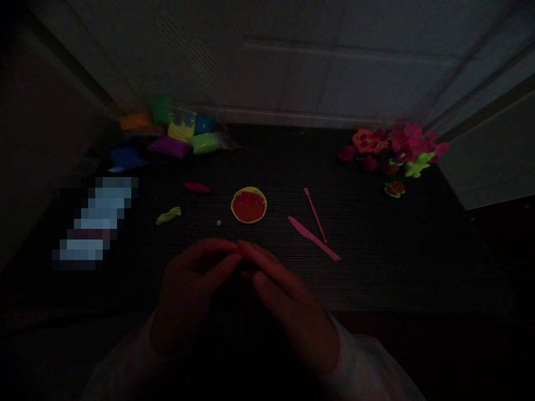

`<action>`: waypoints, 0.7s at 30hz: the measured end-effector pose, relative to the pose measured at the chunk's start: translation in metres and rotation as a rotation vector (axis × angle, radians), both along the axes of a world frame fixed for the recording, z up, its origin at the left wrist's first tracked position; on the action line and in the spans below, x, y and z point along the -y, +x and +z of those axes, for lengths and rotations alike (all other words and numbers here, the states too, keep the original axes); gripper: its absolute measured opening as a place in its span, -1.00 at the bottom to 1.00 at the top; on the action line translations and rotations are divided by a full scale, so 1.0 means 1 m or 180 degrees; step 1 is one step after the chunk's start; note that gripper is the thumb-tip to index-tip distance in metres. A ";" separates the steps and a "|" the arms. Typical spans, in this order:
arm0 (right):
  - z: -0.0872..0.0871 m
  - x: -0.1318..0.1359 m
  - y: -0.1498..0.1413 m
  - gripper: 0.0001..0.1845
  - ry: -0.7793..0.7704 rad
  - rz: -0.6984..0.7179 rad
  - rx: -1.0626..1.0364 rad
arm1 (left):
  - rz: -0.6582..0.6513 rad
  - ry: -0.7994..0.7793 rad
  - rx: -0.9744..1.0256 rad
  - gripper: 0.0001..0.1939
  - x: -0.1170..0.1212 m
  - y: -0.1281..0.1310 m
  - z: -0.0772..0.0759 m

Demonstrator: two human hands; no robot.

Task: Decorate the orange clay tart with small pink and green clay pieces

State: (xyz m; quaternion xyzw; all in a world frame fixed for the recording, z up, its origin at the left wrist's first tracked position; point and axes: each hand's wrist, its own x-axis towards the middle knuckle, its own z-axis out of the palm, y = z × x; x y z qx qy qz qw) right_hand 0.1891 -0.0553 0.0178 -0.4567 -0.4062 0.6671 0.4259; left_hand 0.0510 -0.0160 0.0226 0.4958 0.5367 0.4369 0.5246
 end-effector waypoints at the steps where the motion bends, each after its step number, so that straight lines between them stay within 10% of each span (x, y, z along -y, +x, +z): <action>1: 0.002 -0.001 -0.001 -0.67 0.0051 -0.0043 0.0156 | -0.0062 0.0097 -0.0062 -0.92 0.001 -0.001 0.000; 6: 0.003 -0.008 0.005 -0.68 0.0711 -0.0236 0.1417 | -0.0590 0.1043 -0.0743 -0.91 0.000 -0.011 -0.002; 13: -0.012 -0.022 0.053 -0.69 0.2028 -0.0546 0.5067 | -0.1086 0.2978 -0.2495 -0.85 -0.005 -0.032 -0.022; 21: -0.014 -0.031 0.072 -0.78 0.2013 -0.0229 0.5177 | -0.1609 0.3003 -0.2840 -0.82 -0.005 -0.043 -0.027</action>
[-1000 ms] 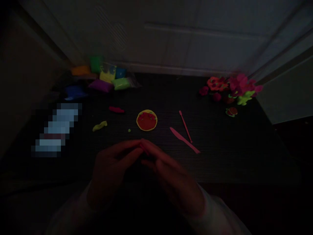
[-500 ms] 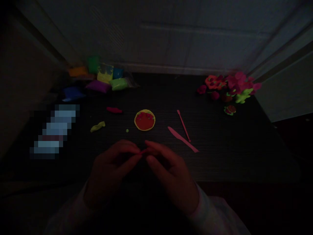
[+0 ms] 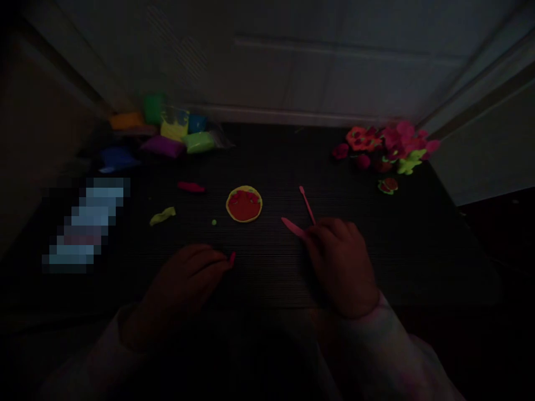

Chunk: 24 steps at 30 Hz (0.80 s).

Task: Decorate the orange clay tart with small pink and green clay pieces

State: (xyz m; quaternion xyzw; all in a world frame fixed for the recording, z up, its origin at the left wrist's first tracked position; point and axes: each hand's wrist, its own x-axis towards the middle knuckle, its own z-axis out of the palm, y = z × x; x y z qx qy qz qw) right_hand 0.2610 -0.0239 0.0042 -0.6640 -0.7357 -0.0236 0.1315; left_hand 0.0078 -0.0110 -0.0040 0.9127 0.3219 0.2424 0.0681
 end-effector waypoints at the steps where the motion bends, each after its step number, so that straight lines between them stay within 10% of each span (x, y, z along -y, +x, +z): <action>1: 0.000 -0.001 0.000 -0.78 0.0014 0.0037 -0.0071 | 0.0004 -0.0039 0.0020 -0.82 0.000 -0.001 0.000; 24: -0.008 0.013 -0.062 -0.74 -0.0223 0.1397 -0.0946 | 0.0498 -0.0429 0.0022 -0.73 0.002 -0.006 -0.002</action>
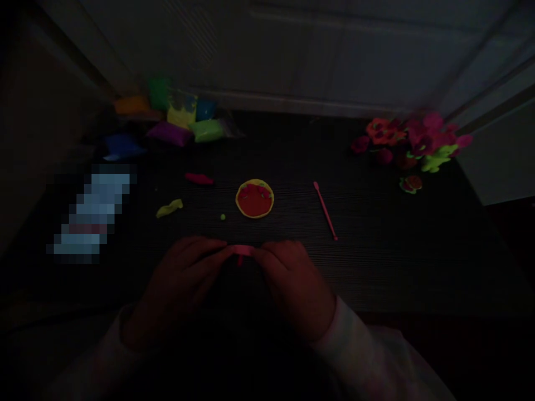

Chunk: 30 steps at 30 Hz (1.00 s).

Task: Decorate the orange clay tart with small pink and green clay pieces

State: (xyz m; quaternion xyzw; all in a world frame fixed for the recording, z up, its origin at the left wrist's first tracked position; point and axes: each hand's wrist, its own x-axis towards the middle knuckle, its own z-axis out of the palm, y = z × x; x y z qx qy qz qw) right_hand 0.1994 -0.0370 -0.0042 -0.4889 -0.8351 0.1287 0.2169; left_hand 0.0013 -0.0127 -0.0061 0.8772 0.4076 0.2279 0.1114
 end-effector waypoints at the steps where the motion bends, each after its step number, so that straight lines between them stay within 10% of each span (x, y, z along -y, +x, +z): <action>1: 0.000 0.000 0.000 -0.73 -0.0049 0.0025 -0.0019 | -0.0002 -0.0031 -0.0009 -0.73 0.000 -0.001 -0.001; 16: 0.026 -0.022 0.029 -0.86 -0.0886 -0.0730 -0.0255 | 0.0823 -0.0461 0.0055 -0.79 0.014 0.024 0.008; 30: 0.027 -0.010 0.033 -0.84 -0.1088 -0.0744 -0.0527 | 0.0200 -0.0643 0.0121 -0.84 -0.002 0.021 0.007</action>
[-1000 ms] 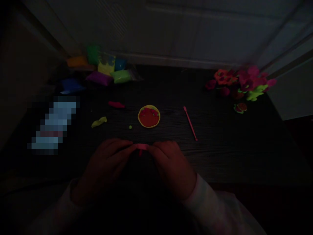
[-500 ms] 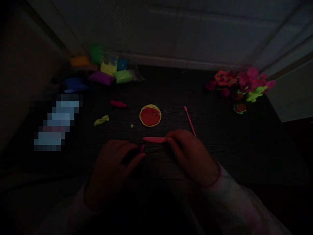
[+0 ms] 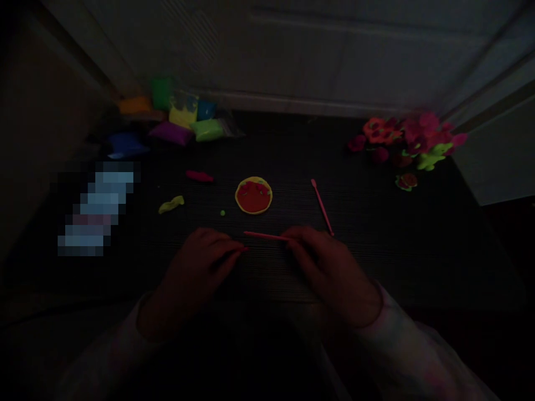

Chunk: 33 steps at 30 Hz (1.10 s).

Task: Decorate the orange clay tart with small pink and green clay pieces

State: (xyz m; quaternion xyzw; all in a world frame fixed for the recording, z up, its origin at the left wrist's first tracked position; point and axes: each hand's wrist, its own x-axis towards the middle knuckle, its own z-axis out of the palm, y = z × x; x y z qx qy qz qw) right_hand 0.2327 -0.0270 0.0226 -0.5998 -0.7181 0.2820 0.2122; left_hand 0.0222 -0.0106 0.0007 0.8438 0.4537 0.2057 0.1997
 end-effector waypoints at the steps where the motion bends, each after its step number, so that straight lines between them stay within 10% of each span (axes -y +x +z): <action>1: -0.001 0.000 0.000 -0.83 0.0049 0.0047 0.0026 | -0.0017 0.0023 -0.0002 -0.84 -0.002 -0.001 0.000; 15: -0.013 -0.004 -0.014 -0.74 0.1484 0.0969 0.0638 | 0.0109 0.0217 0.0586 -0.85 -0.003 -0.014 0.005; 33: -0.010 0.004 -0.017 -0.73 0.0641 0.0777 0.0309 | -0.0176 0.0396 0.0266 -0.82 -0.008 -0.018 -0.001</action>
